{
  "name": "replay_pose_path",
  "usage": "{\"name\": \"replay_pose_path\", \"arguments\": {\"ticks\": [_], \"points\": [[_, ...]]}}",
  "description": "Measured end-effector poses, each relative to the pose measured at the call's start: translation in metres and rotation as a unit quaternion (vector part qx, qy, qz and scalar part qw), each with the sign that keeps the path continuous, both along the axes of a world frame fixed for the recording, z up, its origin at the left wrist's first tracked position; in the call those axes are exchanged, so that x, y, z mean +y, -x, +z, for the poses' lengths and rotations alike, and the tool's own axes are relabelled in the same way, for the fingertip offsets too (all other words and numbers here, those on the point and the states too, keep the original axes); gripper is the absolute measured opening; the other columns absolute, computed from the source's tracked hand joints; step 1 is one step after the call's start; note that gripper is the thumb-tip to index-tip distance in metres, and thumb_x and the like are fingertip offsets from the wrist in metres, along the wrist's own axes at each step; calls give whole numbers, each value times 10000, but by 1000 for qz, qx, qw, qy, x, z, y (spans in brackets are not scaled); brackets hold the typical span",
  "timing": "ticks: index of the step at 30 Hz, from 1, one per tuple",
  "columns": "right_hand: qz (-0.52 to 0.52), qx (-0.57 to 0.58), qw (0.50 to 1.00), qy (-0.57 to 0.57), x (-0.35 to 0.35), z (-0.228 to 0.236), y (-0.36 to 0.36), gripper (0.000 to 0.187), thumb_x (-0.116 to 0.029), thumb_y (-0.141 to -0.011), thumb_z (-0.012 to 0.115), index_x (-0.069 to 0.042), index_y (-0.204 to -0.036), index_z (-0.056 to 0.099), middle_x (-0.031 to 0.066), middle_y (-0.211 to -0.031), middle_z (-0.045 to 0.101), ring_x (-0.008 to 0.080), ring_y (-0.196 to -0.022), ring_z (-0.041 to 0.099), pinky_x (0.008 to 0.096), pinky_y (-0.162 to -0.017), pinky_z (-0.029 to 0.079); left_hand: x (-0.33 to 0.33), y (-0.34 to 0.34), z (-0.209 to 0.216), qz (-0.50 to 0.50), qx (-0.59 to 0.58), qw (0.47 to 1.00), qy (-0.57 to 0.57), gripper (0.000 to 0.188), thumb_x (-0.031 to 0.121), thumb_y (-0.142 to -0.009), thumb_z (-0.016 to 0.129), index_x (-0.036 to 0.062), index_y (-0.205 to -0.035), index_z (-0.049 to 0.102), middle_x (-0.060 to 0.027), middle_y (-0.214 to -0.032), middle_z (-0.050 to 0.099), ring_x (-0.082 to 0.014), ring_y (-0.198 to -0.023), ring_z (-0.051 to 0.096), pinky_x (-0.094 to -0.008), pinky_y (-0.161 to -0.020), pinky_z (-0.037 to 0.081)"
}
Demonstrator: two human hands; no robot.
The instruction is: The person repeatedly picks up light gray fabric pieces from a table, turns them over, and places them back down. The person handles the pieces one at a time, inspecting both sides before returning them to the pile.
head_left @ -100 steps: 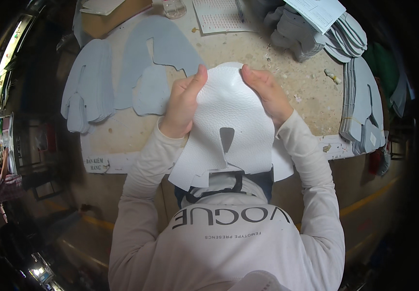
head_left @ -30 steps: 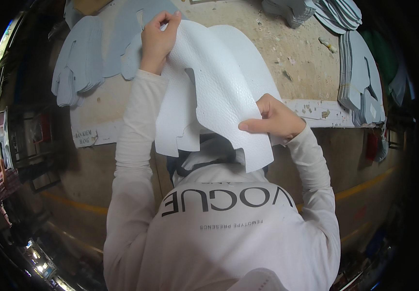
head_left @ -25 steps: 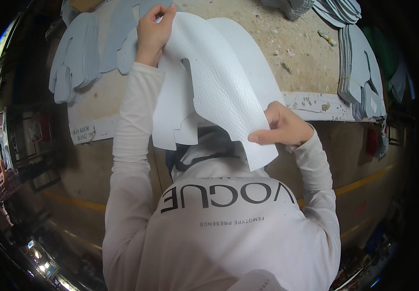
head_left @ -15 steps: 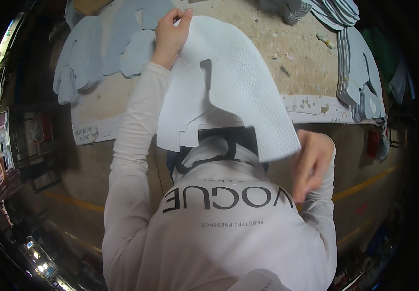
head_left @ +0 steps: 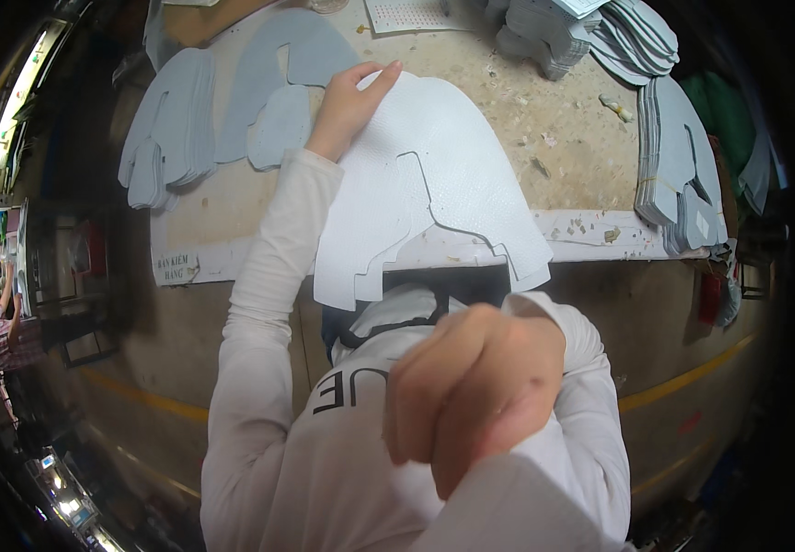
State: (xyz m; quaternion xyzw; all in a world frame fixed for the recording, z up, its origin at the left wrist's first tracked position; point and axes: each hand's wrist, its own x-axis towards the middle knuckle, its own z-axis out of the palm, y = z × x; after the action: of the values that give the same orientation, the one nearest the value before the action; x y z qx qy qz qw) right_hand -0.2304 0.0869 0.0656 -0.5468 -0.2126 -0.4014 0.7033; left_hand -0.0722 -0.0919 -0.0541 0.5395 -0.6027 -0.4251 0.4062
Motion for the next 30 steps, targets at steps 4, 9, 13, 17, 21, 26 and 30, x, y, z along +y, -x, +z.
{"name": "replay_pose_path", "arguments": {"ticks": [4, 9, 13, 17, 21, 26, 30], "points": [[56, 21, 998, -23, -1, 10, 4, 215, -133, -897, 628, 45, -801, 700, 141, -814, 602, 275, -727, 610, 338, -608, 520, 7, 3, 7, -30, -3, 999, -15, 415, 353, -847, 677, -14, -1040, 672, -111, -913, 684, -184, -849, 629, -275, -778, 478], [-55, 26, 996, 67, -14, 15, 7, 185, -134, -833, 698, 50, -820, 703, 138, -830, 615, 243, -705, 599, 297, -595, 508, 18, 8, 17, -125, 76, 988, -54, 363, 302, -859, 674, 1, -1061, 673, -83, -950, 685, -151, -847, 632, -240, -742, 489], [-435, 300, 828, 186, -81, 1, 30, 244, -241, -855, 653, -22, -957, 690, 103, -894, 639, 191, -811, 593, 264, -656, 461, 15, 5, 20, -176, 120, 973, -86, 322, 268, -876, 658, 16, -1077, 672, -69, -984, 678, -134, -896, 617, -239, -815, 469], [-615, 379, 624, 298, -172, -44, 21, 298, -333, -883, 621, -84, -1026, 699, 64, -921, 651, 142, -820, 604, 283, -674, 465, 12, 0, 15, -167, 136, 972, -90, 269, 192, -871, 653, 20, -1077, 677, -50, -1006, 671, -109, -951, 589, -232, -890, 430], [-484, 465, 727, 148, -185, -98, 17, 356, -395, -867, 627, -68, -972, 723, 109, -804, 687, 176, -714, 624, 313, -671, 483, 10, -7, 10, -195, 132, 968, -80, 258, 126, -834, 665, -6, -1055, 677, -47, -971, 671, -97, -884, 593, -223, -825, 450], [-516, 494, 699, 28, -184, -124, 16, 404, -432, -856, 617, -54, -948, 726, 159, -752, 690, 243, -657, 655, 346, -654, 498, 8, 2, 8, -140, 75, 981, -112, 313, 136, -823, 689, -42, -1077, 638, -77, -942, 670, -109, -805, 615, -213, -745, 481], [-565, 556, 609, -7, -189, -129, 12, 443, -487, -844, 586, -82, -946, 735, 165, -776, 692, 307, -706, 667, 369, -688, 507, 22, -1, 9, -146, 28, 975, -168, 378, 173, -811, 713, -51, -1099, 611, -96, -952, 668, -135, -812, 634, -237, -729, 501]]}}
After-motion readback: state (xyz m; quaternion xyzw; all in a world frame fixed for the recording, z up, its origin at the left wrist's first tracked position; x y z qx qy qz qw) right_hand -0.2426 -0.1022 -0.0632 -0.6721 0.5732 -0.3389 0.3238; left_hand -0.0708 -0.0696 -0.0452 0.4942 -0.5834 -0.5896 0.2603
